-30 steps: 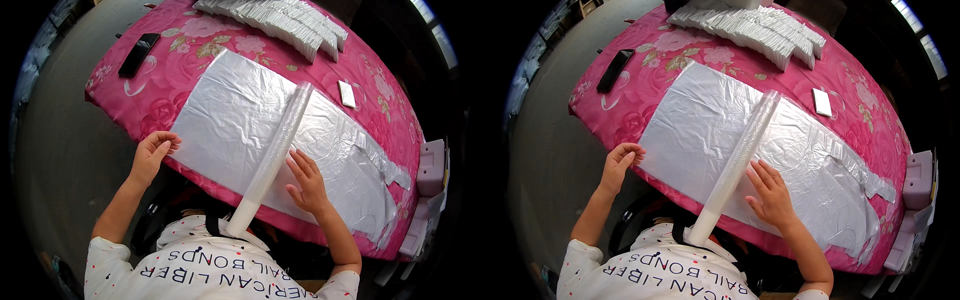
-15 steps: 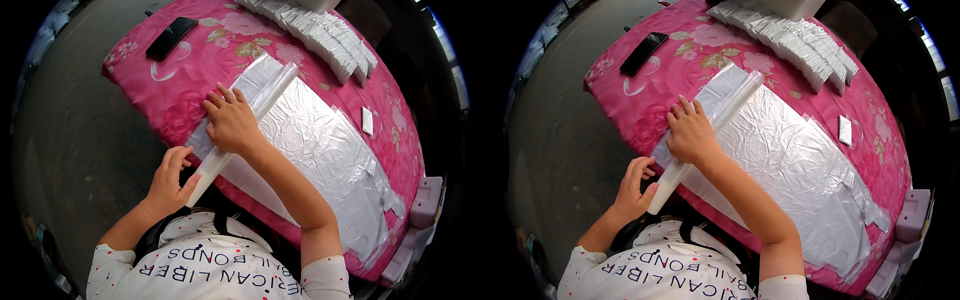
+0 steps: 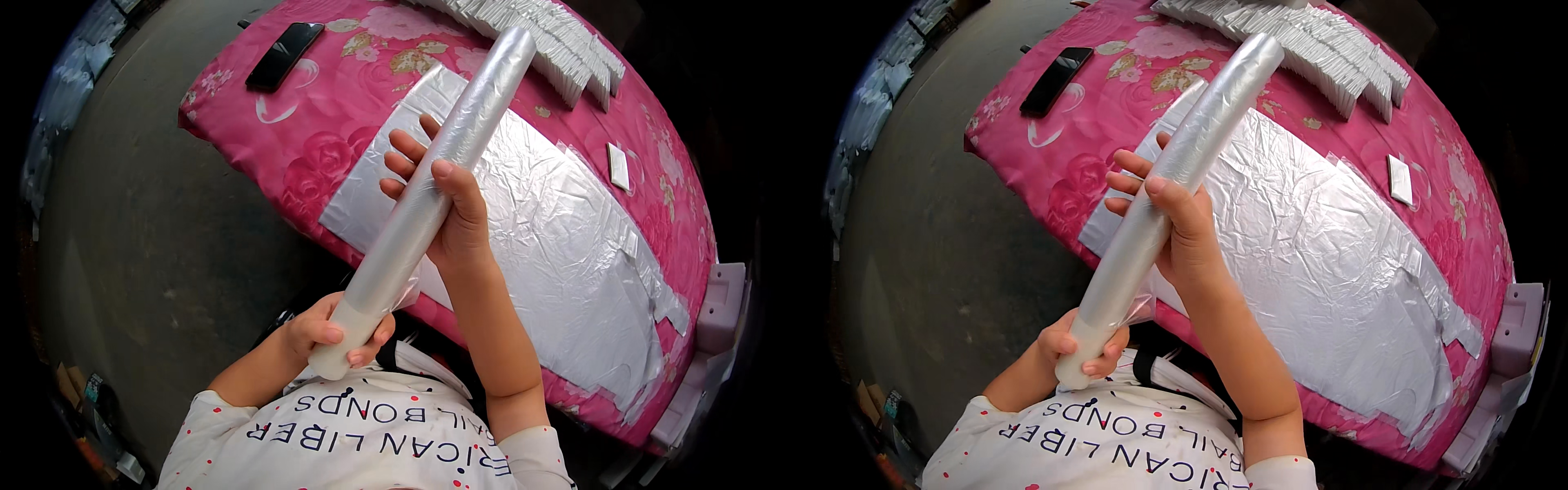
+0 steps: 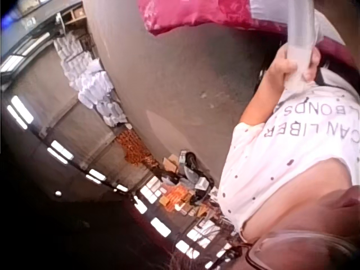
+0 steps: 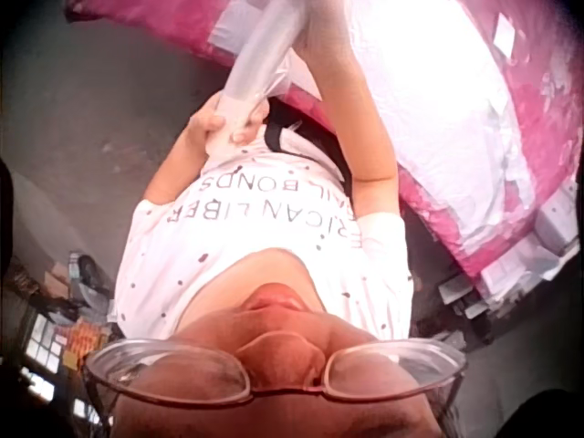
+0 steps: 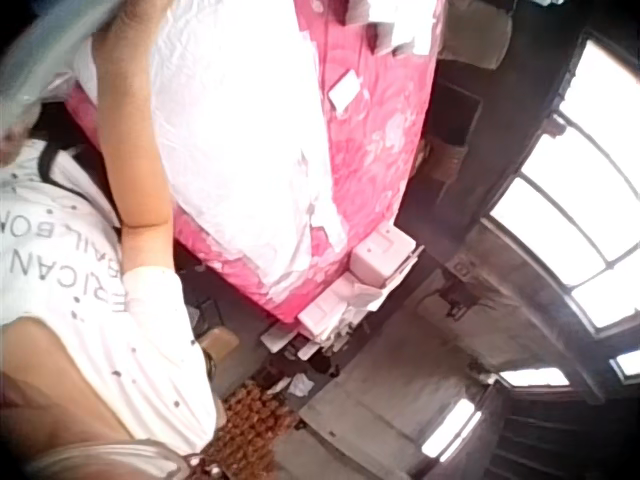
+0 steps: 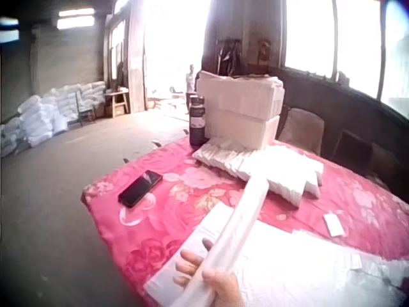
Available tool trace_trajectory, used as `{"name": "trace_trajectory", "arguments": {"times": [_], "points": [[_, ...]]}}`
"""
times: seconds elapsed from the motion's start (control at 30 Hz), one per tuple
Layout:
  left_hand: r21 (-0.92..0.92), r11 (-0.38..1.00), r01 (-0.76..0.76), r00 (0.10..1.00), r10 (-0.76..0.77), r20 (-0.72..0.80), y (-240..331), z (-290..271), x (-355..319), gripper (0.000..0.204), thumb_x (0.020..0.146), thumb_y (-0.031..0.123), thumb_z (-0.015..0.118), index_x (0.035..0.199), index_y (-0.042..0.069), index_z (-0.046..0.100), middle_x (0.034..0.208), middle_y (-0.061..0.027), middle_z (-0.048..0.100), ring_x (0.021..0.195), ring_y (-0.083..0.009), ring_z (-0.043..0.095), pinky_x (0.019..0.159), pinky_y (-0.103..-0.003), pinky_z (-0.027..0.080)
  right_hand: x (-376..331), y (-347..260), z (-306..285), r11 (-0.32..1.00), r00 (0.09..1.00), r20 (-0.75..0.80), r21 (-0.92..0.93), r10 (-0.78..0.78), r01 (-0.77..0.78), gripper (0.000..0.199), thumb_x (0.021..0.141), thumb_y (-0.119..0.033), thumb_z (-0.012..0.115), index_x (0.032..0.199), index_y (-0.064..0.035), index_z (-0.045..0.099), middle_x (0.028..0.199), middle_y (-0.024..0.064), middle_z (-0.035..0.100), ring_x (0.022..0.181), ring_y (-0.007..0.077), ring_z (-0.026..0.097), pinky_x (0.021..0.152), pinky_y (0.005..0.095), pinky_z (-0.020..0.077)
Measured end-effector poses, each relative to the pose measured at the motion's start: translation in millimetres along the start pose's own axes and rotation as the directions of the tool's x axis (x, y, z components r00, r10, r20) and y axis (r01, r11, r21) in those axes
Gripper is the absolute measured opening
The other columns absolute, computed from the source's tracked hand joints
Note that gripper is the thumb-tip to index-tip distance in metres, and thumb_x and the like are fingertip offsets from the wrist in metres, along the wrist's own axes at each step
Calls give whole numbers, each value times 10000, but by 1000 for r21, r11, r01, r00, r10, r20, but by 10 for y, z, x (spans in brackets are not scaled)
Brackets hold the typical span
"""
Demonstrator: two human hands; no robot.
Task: The person wraps small white rectangular items in clear plastic film on a pink floral tablecloth. They unroll the film, place an item, fold the film around it, and set the wrapped item aside, repeating this process multiple times.
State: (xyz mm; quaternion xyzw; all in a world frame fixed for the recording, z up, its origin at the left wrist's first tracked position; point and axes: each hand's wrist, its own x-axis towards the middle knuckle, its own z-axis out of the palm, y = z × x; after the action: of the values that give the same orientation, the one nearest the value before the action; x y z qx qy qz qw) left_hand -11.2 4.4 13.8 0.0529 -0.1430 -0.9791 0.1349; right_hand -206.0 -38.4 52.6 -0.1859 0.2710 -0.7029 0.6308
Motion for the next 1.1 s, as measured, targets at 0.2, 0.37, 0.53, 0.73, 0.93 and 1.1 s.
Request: {"name": "trace_trajectory", "arguments": {"times": [0.2,0.37,0.53,0.73,0.93,1.1], "points": [[576,789,213,959,-56,-278,38,182,261,605,801,350,594,1243,-15,401,984,-112,560,794,-144,564,716,-285,471,-226,-321,3,957,986,-27,-248,-162,150,608,749,-190,666,1212,30,339,921,122,577,795,174,604,715,331,523],[898,395,194,847,394,-356,-92,274,468,466,792,261,641,1141,-7,488,887,-51,584,717,-107,552,672,-266,472,-358,-339,-60,877,944,-91,-406,-318,256,543,758,-119,670,1177,37,361,908,138,579,769,188,616,704,336,525],[837,441,323,890,159,-427,-144,324,487,614,733,204,665,1252,-8,415,742,-46,564,635,-105,559,561,-240,472,-438,-436,-138,886,941,-124,-393,-315,244,569,753,-144,669,1187,34,346,892,129,564,776,181,603,708,330,522],[295,913,282,958,-249,-145,-178,371,443,897,679,200,710,1354,-113,209,664,-45,527,528,-108,536,492,-243,460,-458,-482,-242,959,965,-148,-220,-215,180,596,758,-176,645,1201,34,308,883,109,549,783,157,580,729,308,514],[90,934,345,938,-347,5,-296,227,440,940,681,285,722,1352,-120,202,727,-73,566,584,-126,571,525,-242,484,-497,-435,-340,976,970,-198,-194,-138,99,576,768,-174,640,1201,28,319,894,103,539,783,149,577,721,309,515],[434,859,273,928,-116,-355,-209,94,561,728,825,558,464,1234,-41,413,977,-152,606,816,-183,608,658,-268,509,-623,-256,-452,938,923,-284,-303,-258,168,572,777,-155,646,1209,33,322,915,105,524,785,153,576,715,311,514]]}}
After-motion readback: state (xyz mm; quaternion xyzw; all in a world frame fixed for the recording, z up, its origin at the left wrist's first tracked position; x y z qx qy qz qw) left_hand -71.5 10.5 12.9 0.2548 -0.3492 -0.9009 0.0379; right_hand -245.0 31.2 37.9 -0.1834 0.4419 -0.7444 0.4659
